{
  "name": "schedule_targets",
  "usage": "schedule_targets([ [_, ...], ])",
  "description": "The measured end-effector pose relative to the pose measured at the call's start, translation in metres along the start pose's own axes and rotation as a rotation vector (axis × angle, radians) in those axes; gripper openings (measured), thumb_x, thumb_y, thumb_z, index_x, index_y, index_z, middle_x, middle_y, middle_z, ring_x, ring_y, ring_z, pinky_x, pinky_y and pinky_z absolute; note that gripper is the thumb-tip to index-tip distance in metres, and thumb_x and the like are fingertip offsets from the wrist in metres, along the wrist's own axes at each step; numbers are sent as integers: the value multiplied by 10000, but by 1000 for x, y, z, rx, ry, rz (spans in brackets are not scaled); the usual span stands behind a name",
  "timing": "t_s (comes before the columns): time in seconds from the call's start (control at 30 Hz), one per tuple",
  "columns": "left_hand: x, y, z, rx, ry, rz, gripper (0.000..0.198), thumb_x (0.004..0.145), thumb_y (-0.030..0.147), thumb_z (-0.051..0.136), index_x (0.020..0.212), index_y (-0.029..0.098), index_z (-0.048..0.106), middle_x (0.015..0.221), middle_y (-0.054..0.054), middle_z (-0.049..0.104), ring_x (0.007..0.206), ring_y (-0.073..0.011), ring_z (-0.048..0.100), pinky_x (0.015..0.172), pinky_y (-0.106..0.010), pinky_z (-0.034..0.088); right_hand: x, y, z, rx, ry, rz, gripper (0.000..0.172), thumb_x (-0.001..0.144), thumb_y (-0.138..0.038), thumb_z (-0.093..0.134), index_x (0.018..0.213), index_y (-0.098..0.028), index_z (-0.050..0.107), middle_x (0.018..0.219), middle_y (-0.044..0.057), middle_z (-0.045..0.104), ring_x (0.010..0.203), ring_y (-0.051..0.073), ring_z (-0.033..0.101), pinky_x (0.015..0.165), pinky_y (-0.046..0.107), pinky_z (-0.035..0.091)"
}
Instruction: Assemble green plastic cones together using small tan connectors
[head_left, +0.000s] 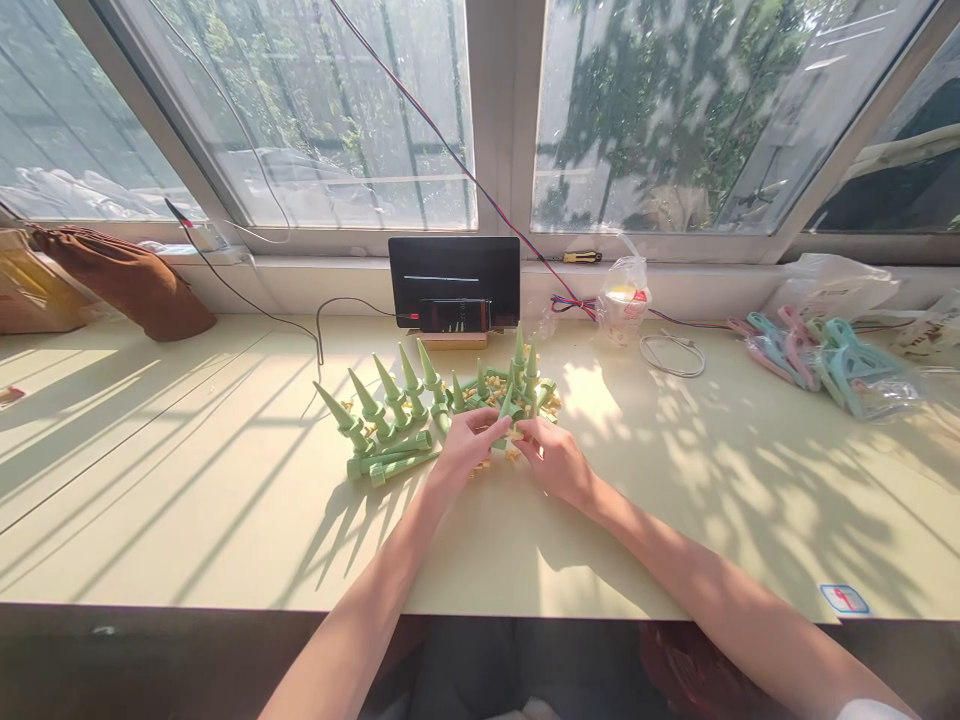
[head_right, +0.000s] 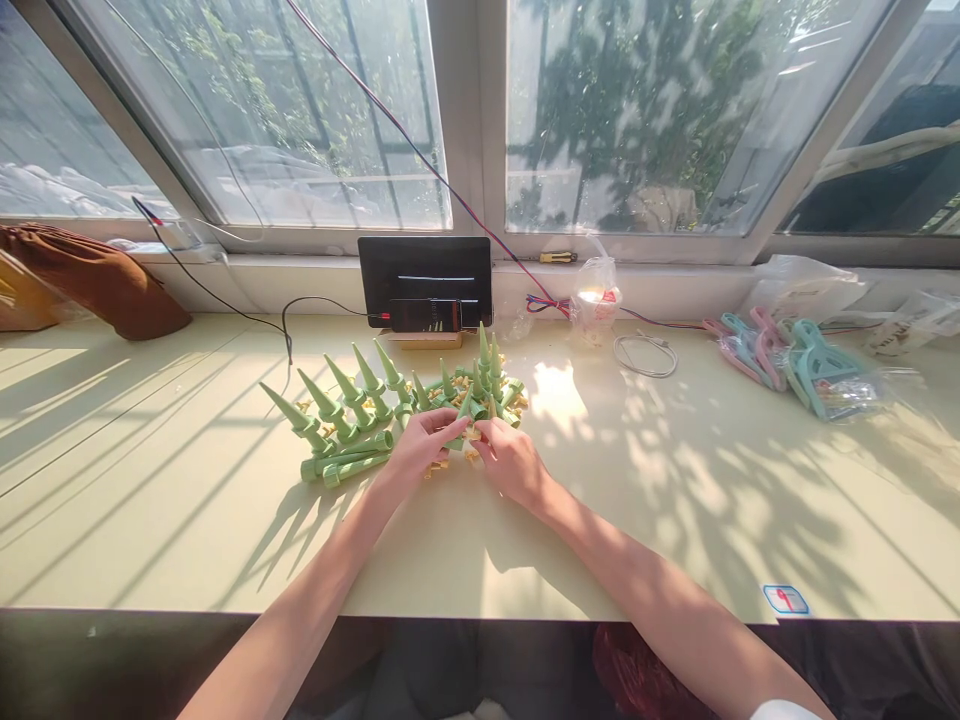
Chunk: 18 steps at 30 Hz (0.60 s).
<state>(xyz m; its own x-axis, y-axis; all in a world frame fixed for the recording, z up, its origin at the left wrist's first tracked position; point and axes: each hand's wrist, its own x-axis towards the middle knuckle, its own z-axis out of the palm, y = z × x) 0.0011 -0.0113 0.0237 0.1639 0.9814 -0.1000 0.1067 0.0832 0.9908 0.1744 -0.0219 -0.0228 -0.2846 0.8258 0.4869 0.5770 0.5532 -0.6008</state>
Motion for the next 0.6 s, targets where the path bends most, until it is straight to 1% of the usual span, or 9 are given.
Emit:
schedule_targets([
  [0.13, -2, 3, 0, 68, -18, 32, 412, 721, 568, 732, 860, 180, 740, 765, -30, 609, 567, -91, 440, 441, -199, 334, -1, -1, -1, -32, -22, -16, 139, 970, -204, 479, 999, -211, 615, 877, 57, 654, 738, 184, 600, 673, 283, 456],
  [0.27, -2, 2, 0, 85, -22, 46, 396, 738, 557, 720, 881, 190, 752, 765, -22, 617, 566, -92, 448, 445, -207, 331, -2, -1, -1, -86, -30, -33, 140, 981, -196, 440, 958, -211, 578, 854, 54, 635, 719, 184, 593, 635, 273, 432],
  [0.4, -1, 0, -1, 91, -39, 58, 388, 759, 547, 706, 923, 200, 759, 806, -29, 640, 593, -100, 473, 458, -206, 325, -2, 0, -2, -129, -59, -51, 153, 991, -182, 398, 959, -208, 545, 862, 60, 635, 709, 187, 590, 616, 272, 420],
  [0.6, -1, -1, 0, 58, -65, 60, 392, 770, 542, 709, 963, 207, 768, 829, -43, 637, 637, -108, 477, 463, -194, 307, -1, 1, -2, -163, -94, -76, 181, 1010, -194, 344, 1011, -198, 525, 926, 88, 648, 774, 199, 612, 617, 267, 427],
])
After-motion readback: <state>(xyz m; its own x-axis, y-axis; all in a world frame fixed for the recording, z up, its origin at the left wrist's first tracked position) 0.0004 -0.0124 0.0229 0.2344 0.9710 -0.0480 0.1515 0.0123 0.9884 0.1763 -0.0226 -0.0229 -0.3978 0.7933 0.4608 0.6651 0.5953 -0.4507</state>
